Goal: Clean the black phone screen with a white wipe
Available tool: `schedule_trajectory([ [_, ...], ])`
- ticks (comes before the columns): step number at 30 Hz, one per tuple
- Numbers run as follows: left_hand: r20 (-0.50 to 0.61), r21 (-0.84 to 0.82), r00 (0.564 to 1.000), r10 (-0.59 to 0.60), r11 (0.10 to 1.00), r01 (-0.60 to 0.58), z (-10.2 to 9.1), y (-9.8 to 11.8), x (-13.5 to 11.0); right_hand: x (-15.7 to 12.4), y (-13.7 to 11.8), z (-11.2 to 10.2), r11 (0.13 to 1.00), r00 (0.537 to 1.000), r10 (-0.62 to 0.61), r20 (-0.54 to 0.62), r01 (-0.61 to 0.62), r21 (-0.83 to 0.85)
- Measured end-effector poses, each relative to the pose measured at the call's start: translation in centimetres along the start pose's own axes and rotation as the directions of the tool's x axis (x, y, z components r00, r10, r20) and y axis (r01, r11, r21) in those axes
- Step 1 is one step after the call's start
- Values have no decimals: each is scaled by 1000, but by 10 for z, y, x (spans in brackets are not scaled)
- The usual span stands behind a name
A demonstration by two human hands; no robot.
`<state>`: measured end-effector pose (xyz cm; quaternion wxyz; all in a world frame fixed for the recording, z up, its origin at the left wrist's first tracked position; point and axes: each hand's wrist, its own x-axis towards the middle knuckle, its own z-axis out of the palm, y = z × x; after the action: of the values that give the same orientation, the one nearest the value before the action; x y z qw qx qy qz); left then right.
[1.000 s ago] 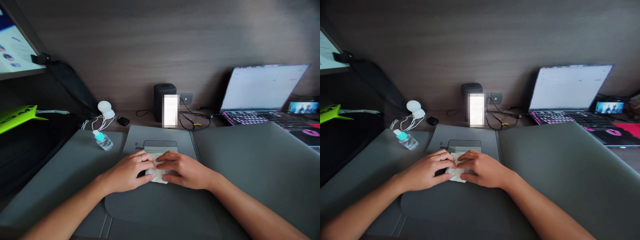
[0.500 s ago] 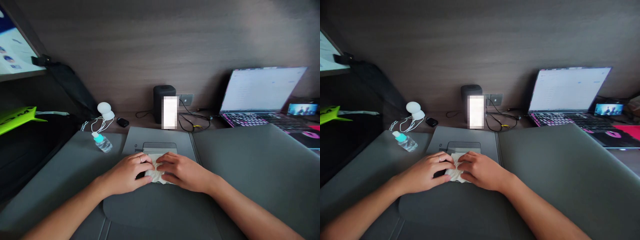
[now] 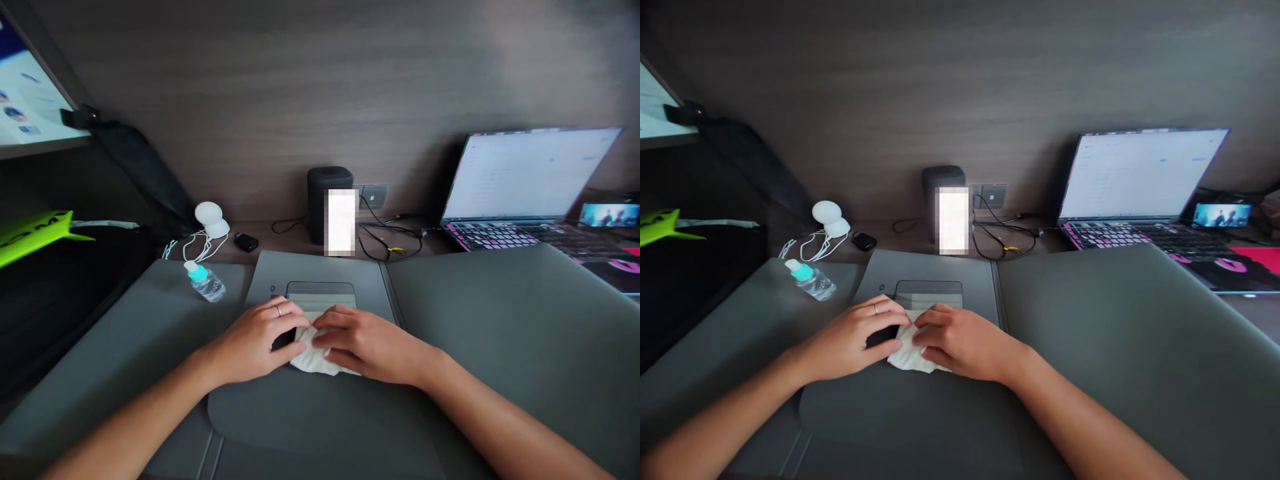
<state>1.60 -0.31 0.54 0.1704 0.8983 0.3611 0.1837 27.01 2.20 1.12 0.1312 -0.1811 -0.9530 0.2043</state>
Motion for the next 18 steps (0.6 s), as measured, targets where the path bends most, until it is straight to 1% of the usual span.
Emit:
schedule_trajectory([
  [3,-8,43,998,-58,997,58,-1,-3,-2,-4,3,-5,999,999,28,25,-29,29],
  [7,8,54,992,-123,991,122,2,-8,-5,-11,7,-13,995,997,73,40,-75,62],
  [11,40,52,989,-145,988,143,5,-11,-8,-11,7,-14,993,994,92,57,-95,70],
  [14,38,44,988,-149,988,148,5,-12,-8,-14,8,-17,985,991,124,54,-129,115],
  [18,40,48,989,-141,989,139,4,-12,-8,-17,8,-22,975,986,133,99,-148,165],
])
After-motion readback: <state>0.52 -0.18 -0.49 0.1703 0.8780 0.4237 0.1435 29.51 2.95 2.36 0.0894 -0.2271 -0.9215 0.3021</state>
